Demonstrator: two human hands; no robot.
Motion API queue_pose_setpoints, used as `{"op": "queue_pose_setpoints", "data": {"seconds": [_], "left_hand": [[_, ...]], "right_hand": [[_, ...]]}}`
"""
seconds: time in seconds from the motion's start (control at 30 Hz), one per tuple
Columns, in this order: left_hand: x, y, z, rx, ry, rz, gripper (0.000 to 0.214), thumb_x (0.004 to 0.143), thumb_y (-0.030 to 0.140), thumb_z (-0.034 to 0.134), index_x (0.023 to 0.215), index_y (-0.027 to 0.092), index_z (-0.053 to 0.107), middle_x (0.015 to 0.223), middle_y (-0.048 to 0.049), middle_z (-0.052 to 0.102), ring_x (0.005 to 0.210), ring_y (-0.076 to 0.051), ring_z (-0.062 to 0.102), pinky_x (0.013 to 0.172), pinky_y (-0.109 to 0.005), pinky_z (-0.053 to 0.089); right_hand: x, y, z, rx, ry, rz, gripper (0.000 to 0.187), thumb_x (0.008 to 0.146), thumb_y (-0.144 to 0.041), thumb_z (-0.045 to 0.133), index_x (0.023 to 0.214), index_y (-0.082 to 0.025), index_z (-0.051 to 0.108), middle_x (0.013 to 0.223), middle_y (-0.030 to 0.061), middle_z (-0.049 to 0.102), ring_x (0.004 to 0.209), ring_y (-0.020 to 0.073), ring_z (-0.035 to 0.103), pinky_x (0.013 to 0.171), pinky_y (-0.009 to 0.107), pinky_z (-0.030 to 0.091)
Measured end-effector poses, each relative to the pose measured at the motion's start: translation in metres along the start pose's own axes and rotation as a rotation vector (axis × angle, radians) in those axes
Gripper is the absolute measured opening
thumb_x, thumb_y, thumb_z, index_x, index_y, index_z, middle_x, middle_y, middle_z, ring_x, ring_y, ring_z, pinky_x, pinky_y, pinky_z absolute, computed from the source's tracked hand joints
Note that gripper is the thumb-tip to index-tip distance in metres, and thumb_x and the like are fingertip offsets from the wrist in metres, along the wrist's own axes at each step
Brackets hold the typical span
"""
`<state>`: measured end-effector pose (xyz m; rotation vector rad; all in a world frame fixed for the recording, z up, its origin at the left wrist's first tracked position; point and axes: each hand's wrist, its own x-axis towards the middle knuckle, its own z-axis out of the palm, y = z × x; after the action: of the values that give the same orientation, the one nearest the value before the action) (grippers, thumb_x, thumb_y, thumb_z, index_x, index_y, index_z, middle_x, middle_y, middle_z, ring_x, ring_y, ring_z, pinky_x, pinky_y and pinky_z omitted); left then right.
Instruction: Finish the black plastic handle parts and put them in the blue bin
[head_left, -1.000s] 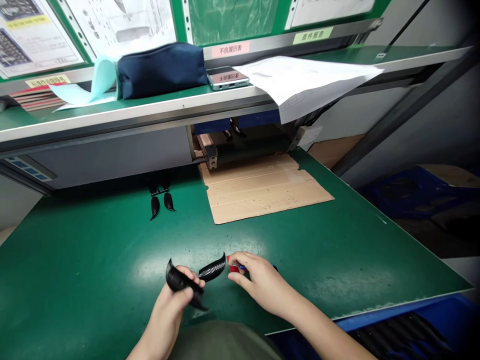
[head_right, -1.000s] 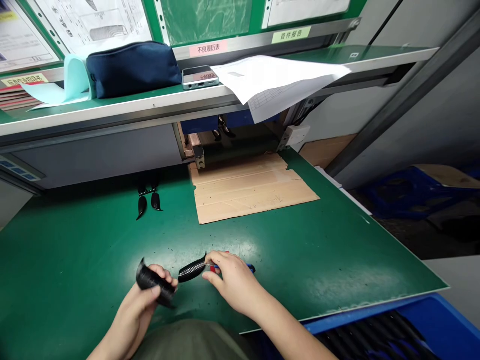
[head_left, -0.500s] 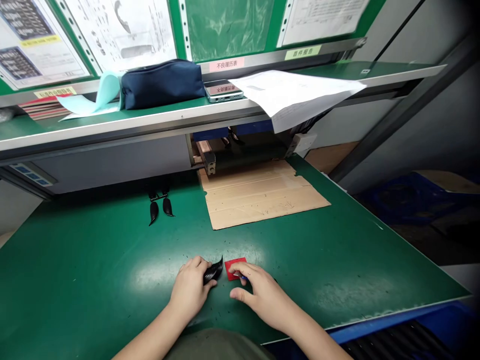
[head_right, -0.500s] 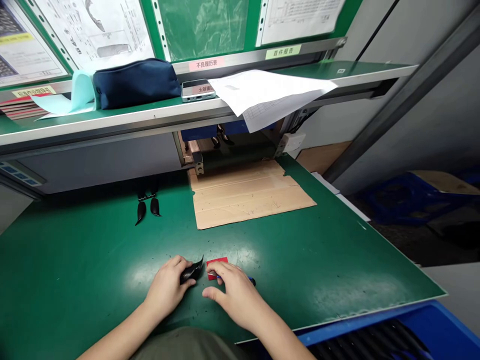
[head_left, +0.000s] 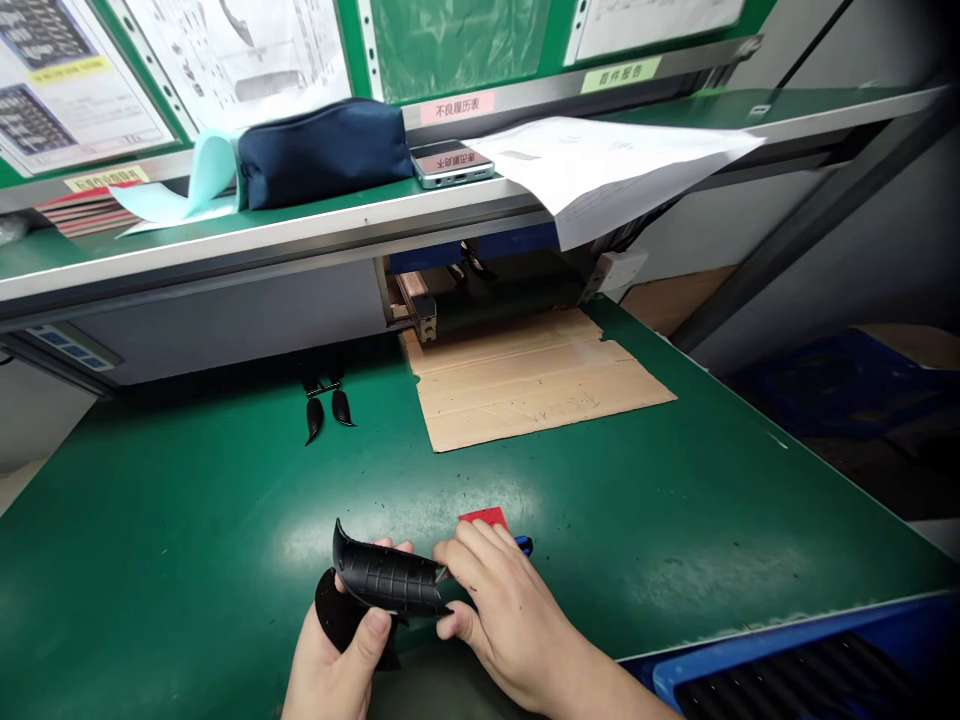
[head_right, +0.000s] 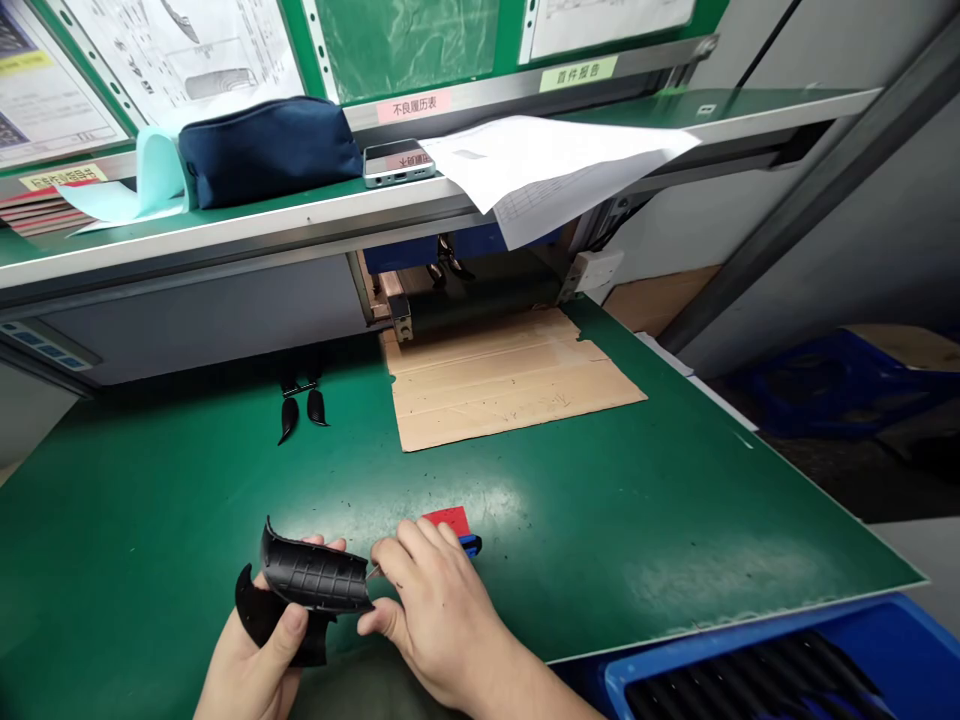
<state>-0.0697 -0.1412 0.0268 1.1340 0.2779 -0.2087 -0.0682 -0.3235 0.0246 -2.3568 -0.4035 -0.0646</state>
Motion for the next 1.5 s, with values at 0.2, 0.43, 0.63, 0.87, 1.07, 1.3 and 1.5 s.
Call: {"op": "queue_pose_setpoints", "data": {"seconds": [0.2, 0.43, 0.63, 0.87, 1.07, 1.3, 1.5], "left_hand": [[-0.007, 0.001, -0.004, -0.014, 0.036, -0.023, 0.045, 0.069, 0.033, 0.076, 0.111, 0.022, 0.063, 0.117, -0.0092, 0.069, 0.115, -0.026, 0.06, 0.093, -0.031, 0.052], [-0.01, 0.006, 0.003, 0.031, 0.029, -0.003, 0.038, 0.067, 0.034, 0.078, 0.103, 0.024, 0.068, 0.112, -0.0064, 0.072, 0.111, -0.024, 0.062, 0.093, -0.03, 0.052], [-0.008, 0.004, 0.002, 0.033, 0.015, -0.025, 0.037, 0.067, 0.034, 0.078, 0.102, 0.026, 0.069, 0.112, -0.0063, 0.072, 0.114, -0.027, 0.06, 0.099, -0.038, 0.048], [-0.009, 0.007, 0.007, -0.152, 0.001, -0.168, 0.041, 0.066, 0.031, 0.079, 0.106, 0.027, 0.068, 0.118, -0.0063, 0.069, 0.114, -0.026, 0.06, 0.093, -0.03, 0.051], [-0.009, 0.004, 0.007, -0.159, -0.012, -0.155, 0.038, 0.069, 0.031, 0.077, 0.106, 0.029, 0.068, 0.117, -0.0055, 0.069, 0.112, -0.027, 0.061, 0.092, -0.034, 0.053], [-0.008, 0.003, 0.005, -0.039, 0.032, -0.071, 0.04, 0.067, 0.034, 0.078, 0.105, 0.026, 0.067, 0.116, -0.0078, 0.07, 0.116, -0.029, 0.058, 0.101, -0.043, 0.046], [-0.01, 0.005, 0.009, -0.052, 0.037, 0.057, 0.036, 0.067, 0.029, 0.078, 0.101, 0.023, 0.069, 0.108, -0.0073, 0.073, 0.108, -0.025, 0.064, 0.093, -0.033, 0.053]], "right_hand": [[0.003, -0.008, 0.0, -0.141, -0.02, -0.028, 0.051, 0.094, -0.057, 0.016, 0.082, -0.02, 0.049, 0.081, 0.0043, 0.048, 0.072, 0.02, 0.038, 0.065, 0.035, 0.03], [0.002, -0.004, 0.002, -0.186, -0.075, -0.023, 0.023, 0.091, -0.034, 0.043, 0.073, -0.02, 0.043, 0.076, 0.0012, 0.05, 0.07, 0.0177, 0.038, 0.065, 0.032, 0.028], [0.002, 0.004, -0.003, 0.154, -0.183, -0.081, 0.039, 0.096, -0.049, 0.03, 0.068, -0.021, 0.037, 0.067, -0.0024, 0.046, 0.062, 0.014, 0.038, 0.062, 0.029, 0.03], [0.0, -0.008, 0.004, 0.427, 0.051, 0.025, 0.056, 0.085, -0.073, 0.024, 0.086, -0.021, 0.045, 0.086, 0.003, 0.048, 0.078, 0.0194, 0.044, 0.073, 0.034, 0.036], [-0.002, -0.011, 0.014, 0.351, 0.099, 0.031, 0.052, 0.089, -0.067, 0.018, 0.078, -0.022, 0.04, 0.081, 0.0017, 0.047, 0.074, 0.0187, 0.042, 0.069, 0.034, 0.033], [0.003, -0.002, 0.012, 0.353, -0.022, -0.011, 0.051, 0.091, -0.065, 0.014, 0.069, -0.022, 0.03, 0.067, -0.0014, 0.041, 0.063, 0.015, 0.038, 0.06, 0.03, 0.029], [0.004, 0.013, -0.012, 0.739, -0.359, -0.017, 0.051, 0.088, -0.067, 0.035, 0.066, -0.021, 0.037, 0.063, -0.0045, 0.038, 0.057, 0.0105, 0.035, 0.054, 0.026, 0.027]]}}
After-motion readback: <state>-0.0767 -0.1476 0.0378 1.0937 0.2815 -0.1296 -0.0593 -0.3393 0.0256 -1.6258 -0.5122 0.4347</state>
